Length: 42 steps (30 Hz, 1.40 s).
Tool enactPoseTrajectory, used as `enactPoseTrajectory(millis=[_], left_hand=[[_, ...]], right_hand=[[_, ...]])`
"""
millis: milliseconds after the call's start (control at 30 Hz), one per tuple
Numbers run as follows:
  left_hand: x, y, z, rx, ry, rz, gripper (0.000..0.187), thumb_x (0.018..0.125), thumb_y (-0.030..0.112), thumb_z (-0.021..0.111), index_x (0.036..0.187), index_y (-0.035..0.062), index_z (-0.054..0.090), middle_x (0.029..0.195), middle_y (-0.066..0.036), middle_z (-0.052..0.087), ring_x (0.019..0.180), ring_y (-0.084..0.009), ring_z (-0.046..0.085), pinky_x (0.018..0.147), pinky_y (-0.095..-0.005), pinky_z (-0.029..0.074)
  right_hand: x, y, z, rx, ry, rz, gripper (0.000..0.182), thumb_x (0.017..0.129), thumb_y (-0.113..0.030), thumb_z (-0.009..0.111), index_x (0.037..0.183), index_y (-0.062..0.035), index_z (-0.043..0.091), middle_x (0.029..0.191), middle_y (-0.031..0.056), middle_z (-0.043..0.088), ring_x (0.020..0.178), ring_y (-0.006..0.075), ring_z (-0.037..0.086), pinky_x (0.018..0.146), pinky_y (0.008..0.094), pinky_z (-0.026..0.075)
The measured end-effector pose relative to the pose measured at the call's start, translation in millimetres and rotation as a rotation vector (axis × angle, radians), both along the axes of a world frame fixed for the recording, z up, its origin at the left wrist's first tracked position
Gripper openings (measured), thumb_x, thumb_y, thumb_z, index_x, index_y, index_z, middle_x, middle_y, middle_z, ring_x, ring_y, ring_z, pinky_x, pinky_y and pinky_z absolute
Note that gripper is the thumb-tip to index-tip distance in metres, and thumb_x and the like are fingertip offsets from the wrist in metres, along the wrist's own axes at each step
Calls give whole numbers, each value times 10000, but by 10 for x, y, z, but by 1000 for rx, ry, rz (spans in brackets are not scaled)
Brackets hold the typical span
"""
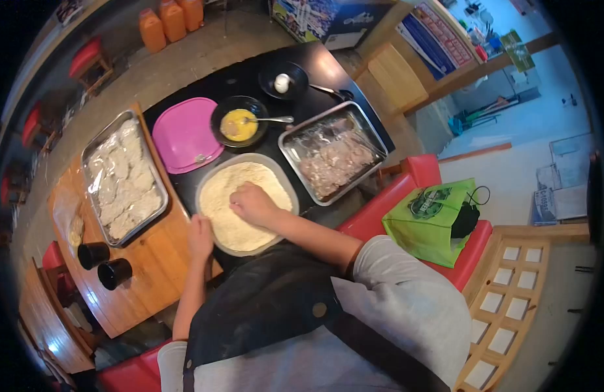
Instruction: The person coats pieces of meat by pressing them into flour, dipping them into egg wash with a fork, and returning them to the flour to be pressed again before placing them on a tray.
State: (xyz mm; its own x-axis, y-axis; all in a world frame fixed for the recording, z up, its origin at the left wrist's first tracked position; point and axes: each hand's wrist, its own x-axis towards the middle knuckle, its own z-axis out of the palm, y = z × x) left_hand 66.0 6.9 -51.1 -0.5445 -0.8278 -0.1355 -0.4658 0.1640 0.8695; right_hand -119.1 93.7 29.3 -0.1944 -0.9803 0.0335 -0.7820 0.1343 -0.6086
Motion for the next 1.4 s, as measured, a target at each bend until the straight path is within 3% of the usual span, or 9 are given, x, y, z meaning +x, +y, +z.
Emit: enactPoseTrajectory(millis=[67, 200, 300, 400, 567, 633, 833, 1067, 1400], left_hand=[[-2, 74, 59, -7, -50, 8, 289, 928, 276, 391, 811, 21, 461, 669, -126, 478, 656, -274, 498, 643, -383, 402], [-119, 177, 133, -147, -108, 171, 307, 943, 278, 388, 801, 16, 461, 665, -81, 452, 636, -203, 458, 618, -345, 399], [-104, 201, 53, -46, -148, 268, 317, 948, 287, 384, 800, 20, 468, 661, -61, 449, 635, -168, 448, 603, -319, 395], [-71, 176, -32, -56, -142, 307, 319, 950, 291, 382, 802, 25, 478, 657, -56, 457, 627, -163, 450, 593, -314, 390], [-99, 202, 195, -157, -216, 260, 332, 952, 305, 377, 804, 39, 510, 672, -38, 484, 601, -134, 465, 558, -281, 396], [63, 112, 229, 290, -36, 380, 242, 944, 259, 403, 875, 56, 515, 709, -5, 501, 590, -59, 453, 511, -209, 381], [439, -69, -47, -10, 228, 476, 136, 934, 163, 452, 988, 62, 525, 772, -12, 543, 605, -52, 488, 519, -164, 405], [190, 122, -60, -641, -511, 470, 161, 868, 168, 509, 867, 8, 526, 734, -110, 561, 653, -234, 545, 609, -359, 439], [186, 82, -178, -564, -336, 532, 163, 862, 183, 514, 851, 21, 525, 732, -134, 556, 661, -272, 545, 609, -364, 441]], right_hand=[[-118, 90, 18, 84, -52, 56, 138, 716, -34, 511, 744, -69, 641, 1052, 112, 539, 962, 306, 493, 777, 442, 444], [-1003, 381, -331, -379, 12, -301, 123, 693, -41, 530, 748, -43, 640, 900, 140, 588, 877, 337, 546, 810, 402, 444], [-2328, 1166, -452, 15, 464, -578, 95, 722, -71, 549, 744, -47, 638, 748, 152, 598, 719, 316, 571, 686, 396, 462], [-3004, 1910, -357, 425, 586, -820, 256, 733, -282, 652, 857, -59, 626, 936, 110, 588, 928, 310, 524, 694, 435, 470], [-3378, 2354, -576, 456, 518, -606, 270, 699, -239, 701, 865, -53, 598, 890, 116, 593, 906, 311, 531, 723, 427, 468], [-3403, 2404, -641, 422, 465, -563, 238, 713, -204, 684, 870, -56, 585, 871, 122, 595, 894, 325, 534, 730, 434, 465], [-3458, 2605, -469, 207, 407, -663, 186, 782, -138, 600, 944, -47, 594, 881, 161, 595, 839, 360, 554, 729, 448, 448], [-3600, 2873, -433, 92, 270, -555, 128, 837, -119, 518, 918, -83, 611, 835, 171, 584, 824, 378, 541, 740, 476, 427], [-3749, 2439, -222, 398, 215, -576, 220, 889, -252, 469, 877, -64, 584, 836, 196, 617, 837, 387, 582, 722, 494, 447]])
